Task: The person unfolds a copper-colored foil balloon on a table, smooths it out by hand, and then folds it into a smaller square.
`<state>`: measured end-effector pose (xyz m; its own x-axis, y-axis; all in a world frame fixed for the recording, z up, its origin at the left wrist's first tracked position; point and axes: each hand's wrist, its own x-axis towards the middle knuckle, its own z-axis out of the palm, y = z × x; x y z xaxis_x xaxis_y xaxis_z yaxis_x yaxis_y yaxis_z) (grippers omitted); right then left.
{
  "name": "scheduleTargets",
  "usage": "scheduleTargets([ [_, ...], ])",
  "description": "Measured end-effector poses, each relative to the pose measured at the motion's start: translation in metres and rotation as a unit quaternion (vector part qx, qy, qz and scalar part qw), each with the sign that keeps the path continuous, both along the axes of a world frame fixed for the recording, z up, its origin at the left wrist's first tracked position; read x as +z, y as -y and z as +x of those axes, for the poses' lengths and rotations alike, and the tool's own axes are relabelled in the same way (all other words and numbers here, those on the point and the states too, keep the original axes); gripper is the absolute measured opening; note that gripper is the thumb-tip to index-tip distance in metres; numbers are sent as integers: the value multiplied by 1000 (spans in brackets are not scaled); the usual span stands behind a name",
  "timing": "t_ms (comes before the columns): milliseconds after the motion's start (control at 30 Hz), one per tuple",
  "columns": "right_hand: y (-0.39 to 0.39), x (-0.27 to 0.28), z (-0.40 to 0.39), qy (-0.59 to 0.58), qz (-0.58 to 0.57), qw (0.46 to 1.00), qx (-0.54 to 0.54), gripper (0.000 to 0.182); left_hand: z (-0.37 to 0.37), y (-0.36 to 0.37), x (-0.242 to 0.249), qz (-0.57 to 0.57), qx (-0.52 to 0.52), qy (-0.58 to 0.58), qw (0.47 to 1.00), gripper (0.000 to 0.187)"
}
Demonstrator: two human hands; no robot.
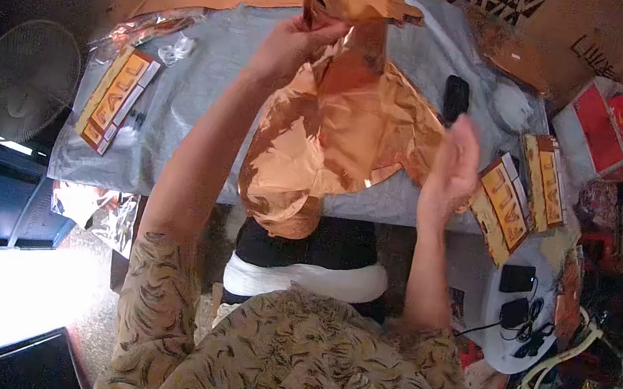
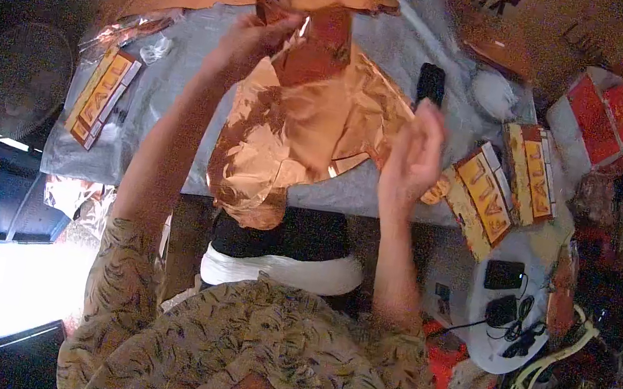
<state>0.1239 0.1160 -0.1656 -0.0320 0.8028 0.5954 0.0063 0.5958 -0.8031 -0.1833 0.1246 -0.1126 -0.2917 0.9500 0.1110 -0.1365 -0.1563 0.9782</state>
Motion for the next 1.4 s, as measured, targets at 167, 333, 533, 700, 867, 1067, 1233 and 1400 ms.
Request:
scheduleTargets([
  [167,3,71,-15,92,44,995,3,38,7,3,39,11,14,-49,999,22],
  [333,-3,92,-57,131,46,988,67,47,33,19,73,49,-29,-80,995,20],
  [533,-11,107,-86,145,23,988,46,58,54,20,79,93,-83,-40,991,29],
  [700,-38,113,-65,114,-121,974,154,24,44,16,75,82,-31,9,996,22],
  [867,-75,99,-44,45,-245,942,226,15,8,15,64,48,-53,-48,996,25],
  [1067,-60,109,-80,139,-83,951,263,24,26,5,62,50,9,-80,996,28],
  [1233,-65,152,-98,195,18,938,286,31,35,5,97,131,-2,-112,985,24],
  [1400,-83,189,-108,169,-50,962,208,12,-18,-7,106,218,-24,-200,955,22],
])
